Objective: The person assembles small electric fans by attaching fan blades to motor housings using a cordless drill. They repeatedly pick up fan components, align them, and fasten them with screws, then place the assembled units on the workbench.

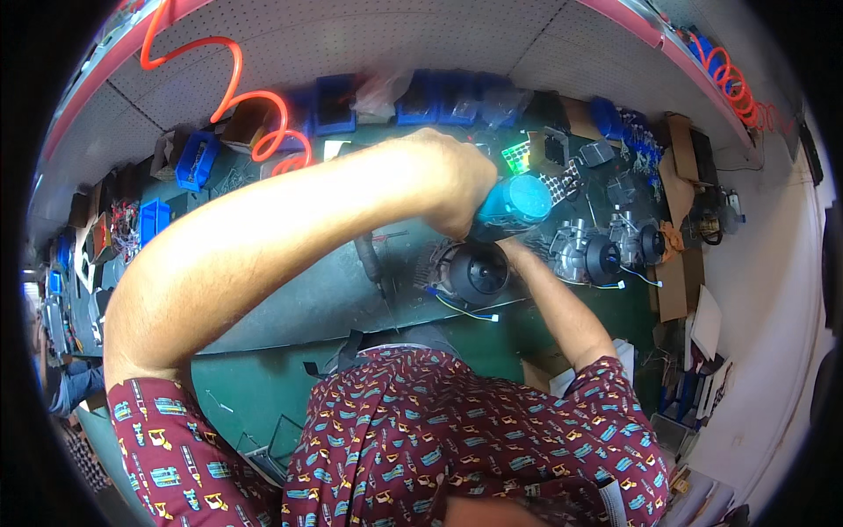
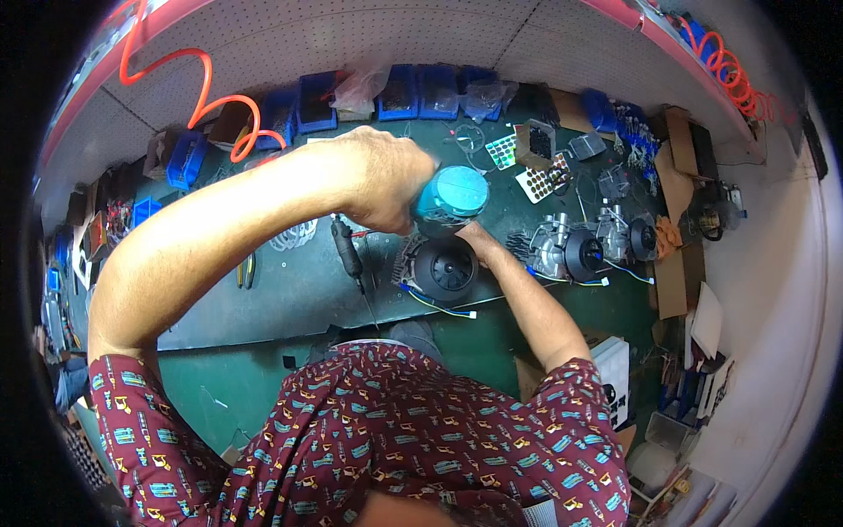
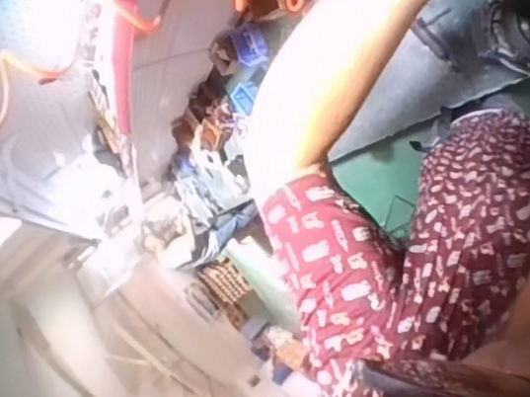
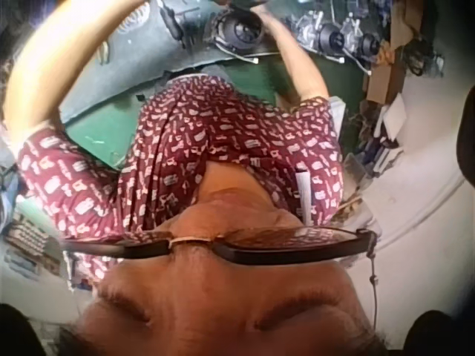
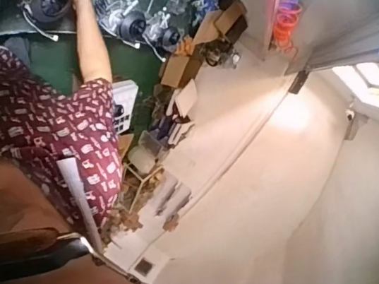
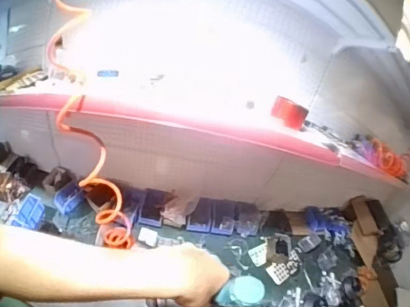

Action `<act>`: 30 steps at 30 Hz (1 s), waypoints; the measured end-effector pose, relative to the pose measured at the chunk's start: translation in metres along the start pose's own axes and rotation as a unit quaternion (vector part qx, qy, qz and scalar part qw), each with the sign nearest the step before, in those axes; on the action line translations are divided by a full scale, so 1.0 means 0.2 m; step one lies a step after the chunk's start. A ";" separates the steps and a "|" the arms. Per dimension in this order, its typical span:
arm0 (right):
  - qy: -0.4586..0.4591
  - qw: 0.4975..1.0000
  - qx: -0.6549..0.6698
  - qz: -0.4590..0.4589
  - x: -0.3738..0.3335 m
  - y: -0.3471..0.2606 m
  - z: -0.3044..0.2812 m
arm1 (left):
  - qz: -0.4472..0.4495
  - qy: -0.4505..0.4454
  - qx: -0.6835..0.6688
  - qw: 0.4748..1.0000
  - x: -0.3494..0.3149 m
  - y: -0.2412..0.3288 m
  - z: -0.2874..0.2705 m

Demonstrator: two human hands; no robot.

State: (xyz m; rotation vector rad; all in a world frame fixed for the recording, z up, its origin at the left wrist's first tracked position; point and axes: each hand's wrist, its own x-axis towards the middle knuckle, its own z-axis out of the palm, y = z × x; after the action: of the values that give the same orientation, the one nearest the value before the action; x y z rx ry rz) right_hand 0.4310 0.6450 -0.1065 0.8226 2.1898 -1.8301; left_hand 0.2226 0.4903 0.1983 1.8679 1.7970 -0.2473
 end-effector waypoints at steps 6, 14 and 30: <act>-0.118 0.969 -0.216 -0.017 0.01 -0.64 -0.03 | -0.057 0.119 -0.099 0.986 -0.19 -0.10 -0.02; -0.145 0.813 -0.388 -0.408 0.73 -0.16 0.13 | -0.195 0.384 -0.410 0.804 -0.53 -0.11 0.52; -0.204 0.665 -0.538 -0.476 1.07 -0.05 0.42 | -0.470 0.464 -0.598 0.454 -0.64 0.38 1.31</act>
State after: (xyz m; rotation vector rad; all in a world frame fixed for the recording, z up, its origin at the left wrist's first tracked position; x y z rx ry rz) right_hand 0.2302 0.6290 -0.2169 -1.0203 2.8179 -0.3332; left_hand 0.3424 0.2522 0.0580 -0.3240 2.2721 1.5597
